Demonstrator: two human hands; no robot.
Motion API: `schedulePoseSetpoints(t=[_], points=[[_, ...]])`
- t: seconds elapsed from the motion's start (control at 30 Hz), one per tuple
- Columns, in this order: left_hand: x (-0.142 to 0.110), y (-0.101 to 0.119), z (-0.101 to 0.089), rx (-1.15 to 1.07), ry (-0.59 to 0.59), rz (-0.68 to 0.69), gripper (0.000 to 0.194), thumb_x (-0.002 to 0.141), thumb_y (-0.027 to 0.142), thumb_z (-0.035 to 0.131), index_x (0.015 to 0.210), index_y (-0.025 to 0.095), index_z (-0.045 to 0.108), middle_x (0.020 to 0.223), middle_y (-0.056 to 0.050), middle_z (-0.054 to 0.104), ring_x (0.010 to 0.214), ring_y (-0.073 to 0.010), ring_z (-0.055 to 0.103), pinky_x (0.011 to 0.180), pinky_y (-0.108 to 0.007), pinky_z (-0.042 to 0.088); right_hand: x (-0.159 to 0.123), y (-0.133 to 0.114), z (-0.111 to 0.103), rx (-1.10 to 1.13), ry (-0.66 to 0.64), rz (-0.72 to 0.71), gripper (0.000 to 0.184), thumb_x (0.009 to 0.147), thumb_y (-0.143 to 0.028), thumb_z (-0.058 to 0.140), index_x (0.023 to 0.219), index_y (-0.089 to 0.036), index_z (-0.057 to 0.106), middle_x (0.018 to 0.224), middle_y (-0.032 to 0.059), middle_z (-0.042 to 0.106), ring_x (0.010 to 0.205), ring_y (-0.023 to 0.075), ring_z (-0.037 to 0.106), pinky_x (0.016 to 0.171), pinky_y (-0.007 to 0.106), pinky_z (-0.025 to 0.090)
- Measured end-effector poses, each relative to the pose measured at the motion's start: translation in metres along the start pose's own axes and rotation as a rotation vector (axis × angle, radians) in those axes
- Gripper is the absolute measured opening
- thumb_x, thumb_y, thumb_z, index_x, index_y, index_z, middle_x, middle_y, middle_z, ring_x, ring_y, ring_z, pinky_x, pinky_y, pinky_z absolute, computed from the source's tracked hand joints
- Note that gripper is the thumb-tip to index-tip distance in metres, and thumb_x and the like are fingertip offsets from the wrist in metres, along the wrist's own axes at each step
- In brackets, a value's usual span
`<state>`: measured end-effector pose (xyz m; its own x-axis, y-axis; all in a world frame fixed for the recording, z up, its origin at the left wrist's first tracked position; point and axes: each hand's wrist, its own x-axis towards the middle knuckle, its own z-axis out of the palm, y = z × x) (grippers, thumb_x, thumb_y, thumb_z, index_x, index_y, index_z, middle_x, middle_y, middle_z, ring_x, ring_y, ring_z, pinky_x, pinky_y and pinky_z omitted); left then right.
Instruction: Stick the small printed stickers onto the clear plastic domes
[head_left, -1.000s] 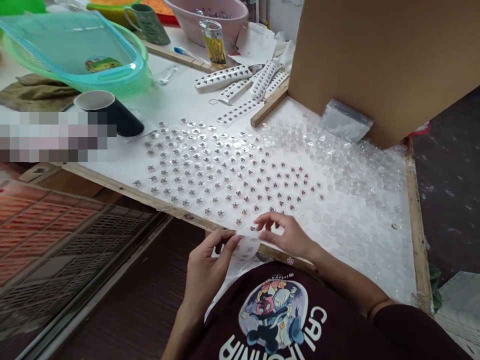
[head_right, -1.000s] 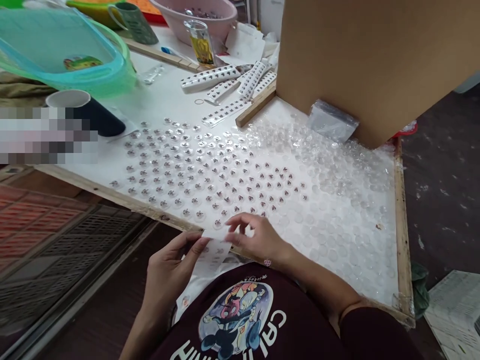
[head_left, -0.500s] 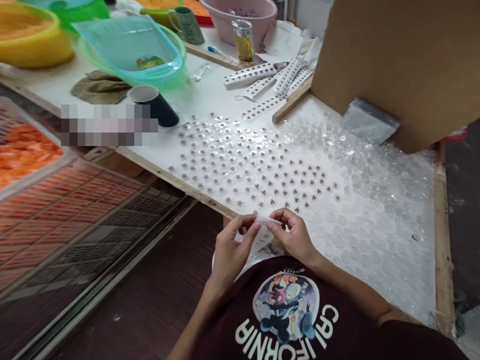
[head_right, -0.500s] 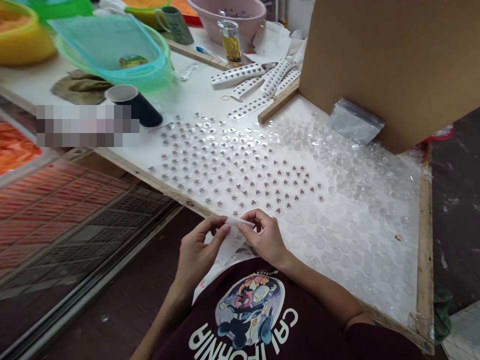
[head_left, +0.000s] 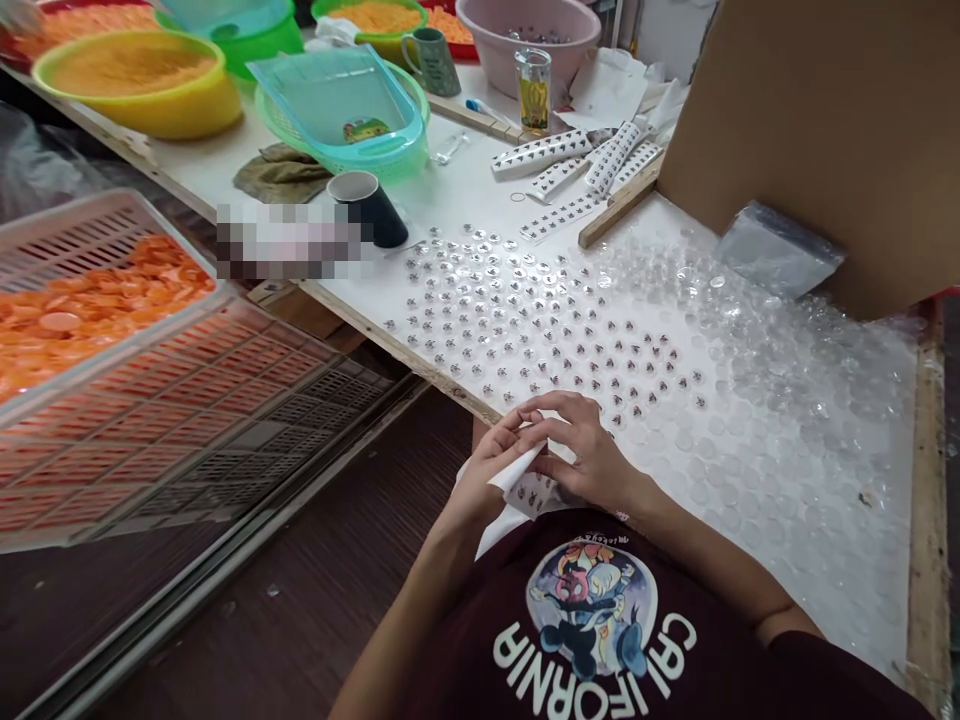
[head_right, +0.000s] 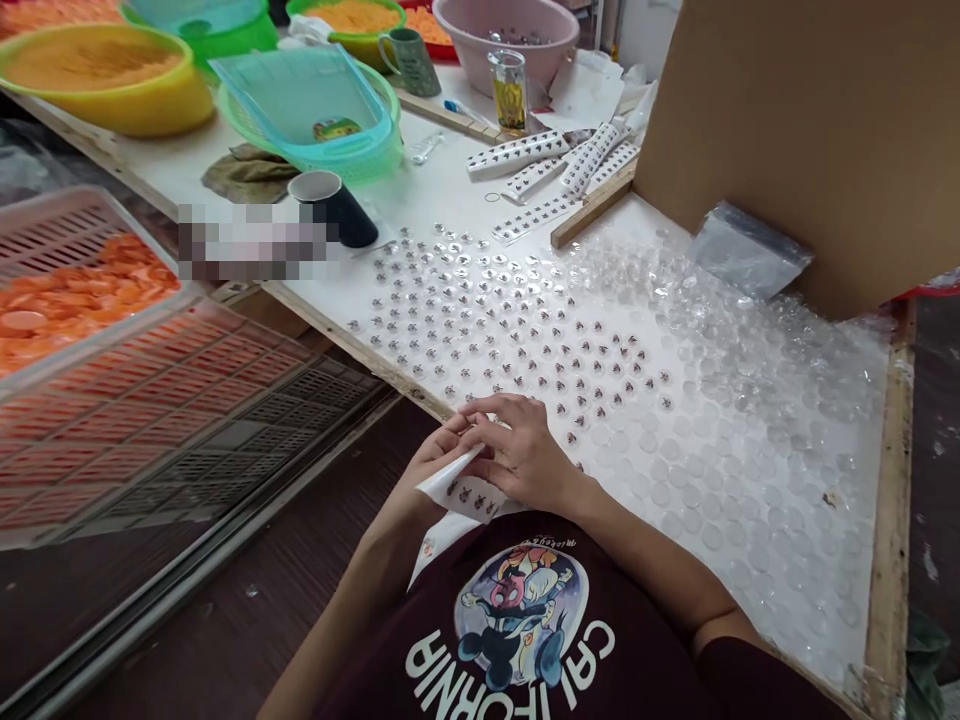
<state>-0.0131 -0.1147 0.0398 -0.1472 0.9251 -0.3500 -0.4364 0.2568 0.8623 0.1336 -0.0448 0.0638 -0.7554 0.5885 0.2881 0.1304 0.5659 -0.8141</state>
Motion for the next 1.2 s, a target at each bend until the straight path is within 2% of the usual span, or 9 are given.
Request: schedulePoseSetpoints(t=[0.17, 0.27, 0.37, 0.5, 0.77, 0.87, 0.97, 1.07, 1.2], points=[[-0.009, 0.001, -0.009, 0.135, 0.192, 0.272, 0.053, 0.085, 0.068, 0.063, 0.102, 0.018, 0.067, 0.088, -0.006, 0.067, 0.076, -0.0178, 0.063, 0.067, -0.028, 0.051, 0.013, 0.007, -0.003, -0.011, -0.041, 0.130, 0.018, 0.097, -0.036, 0.063, 0.085, -0.023, 0.065, 0.089, 0.0020, 0.072, 0.091, 0.0211, 0.064, 0.097, 0.043, 0.034], [-0.020, 0.006, -0.015, 0.357, 0.198, 0.397, 0.038, 0.086, 0.053, 0.070, 0.101, 0.018, 0.071, 0.093, -0.007, 0.069, 0.086, -0.0200, 0.063, 0.077, -0.029, 0.051, 0.014, 0.011, -0.005, 0.021, -0.056, 0.205, 0.025, 0.098, -0.041, 0.062, 0.082, -0.022, 0.065, 0.087, 0.0020, 0.072, 0.087, 0.0201, 0.062, 0.095, 0.041, 0.034], [-0.024, 0.006, -0.014, 0.508, 0.282, 0.431, 0.020, 0.086, 0.038, 0.072, 0.083, 0.018, 0.071, 0.078, -0.002, 0.065, 0.077, -0.0170, 0.058, 0.073, -0.027, 0.048, 0.012, 0.011, -0.002, 0.051, -0.024, 0.245, 0.026, 0.098, -0.043, 0.061, 0.082, -0.022, 0.066, 0.087, 0.0016, 0.071, 0.087, 0.0198, 0.062, 0.094, 0.040, 0.035], [-0.022, 0.001, -0.011, 0.544, 0.358, 0.433, 0.024, 0.087, 0.038, 0.069, 0.074, 0.018, 0.065, 0.069, 0.001, 0.057, 0.066, -0.0140, 0.049, 0.062, -0.025, 0.043, 0.008, 0.005, -0.003, 0.053, 0.086, 0.248, 0.014, 0.095, -0.036, 0.066, 0.091, -0.023, 0.066, 0.093, 0.0005, 0.072, 0.084, 0.0175, 0.062, 0.094, 0.039, 0.036], [-0.020, -0.001, -0.012, 0.624, 0.348, 0.473, 0.031, 0.089, 0.040, 0.068, 0.068, 0.018, 0.058, 0.066, 0.002, 0.051, 0.064, -0.0130, 0.045, 0.059, -0.024, 0.039, 0.003, -0.002, -0.013, 0.107, 0.218, 0.236, 0.013, 0.092, -0.031, 0.064, 0.082, -0.023, 0.061, 0.084, 0.0010, 0.064, 0.084, 0.0187, 0.056, 0.087, 0.038, 0.041], [-0.019, -0.003, -0.012, 0.646, 0.319, 0.496, 0.029, 0.090, 0.037, 0.067, 0.069, 0.019, 0.060, 0.066, 0.002, 0.052, 0.063, -0.0128, 0.045, 0.057, -0.024, 0.037, 0.005, -0.002, -0.007, 0.189, 0.309, 0.263, 0.009, 0.089, -0.032, 0.065, 0.094, -0.024, 0.062, 0.086, 0.0008, 0.064, 0.083, 0.0182, 0.057, 0.086, 0.037, 0.044], [-0.017, -0.005, -0.010, 0.689, 0.276, 0.536, 0.028, 0.090, 0.034, 0.067, 0.068, 0.019, 0.059, 0.065, 0.003, 0.053, 0.063, -0.0124, 0.046, 0.056, -0.024, 0.036, 0.006, -0.001, 0.000, 0.293, 0.248, 0.262, 0.030, 0.086, -0.029, 0.068, 0.114, -0.026, 0.056, 0.089, -0.0015, 0.066, 0.087, 0.0176, 0.062, 0.091, 0.037, 0.047], [-0.015, -0.005, -0.008, 0.738, 0.242, 0.580, 0.025, 0.090, 0.031, 0.067, 0.069, 0.019, 0.061, 0.064, 0.003, 0.054, 0.063, -0.0125, 0.047, 0.061, -0.024, 0.038, 0.005, -0.002, 0.004, 0.363, 0.243, 0.259, 0.034, 0.085, -0.027, 0.067, 0.114, -0.027, 0.049, 0.083, -0.0044, 0.065, 0.084, 0.0170, 0.065, 0.093, 0.039, 0.048], [-0.013, -0.002, -0.003, 0.784, 0.175, 0.622, 0.018, 0.091, 0.029, 0.065, 0.075, 0.019, 0.065, 0.067, 0.003, 0.059, 0.065, -0.0130, 0.049, 0.064, -0.025, 0.040, 0.002, -0.006, 0.000, 0.403, 0.372, 0.251, 0.035, 0.086, -0.027, 0.068, 0.112, -0.028, 0.044, 0.081, -0.0052, 0.063, 0.082, 0.0161, 0.065, 0.093, 0.040, 0.050]])
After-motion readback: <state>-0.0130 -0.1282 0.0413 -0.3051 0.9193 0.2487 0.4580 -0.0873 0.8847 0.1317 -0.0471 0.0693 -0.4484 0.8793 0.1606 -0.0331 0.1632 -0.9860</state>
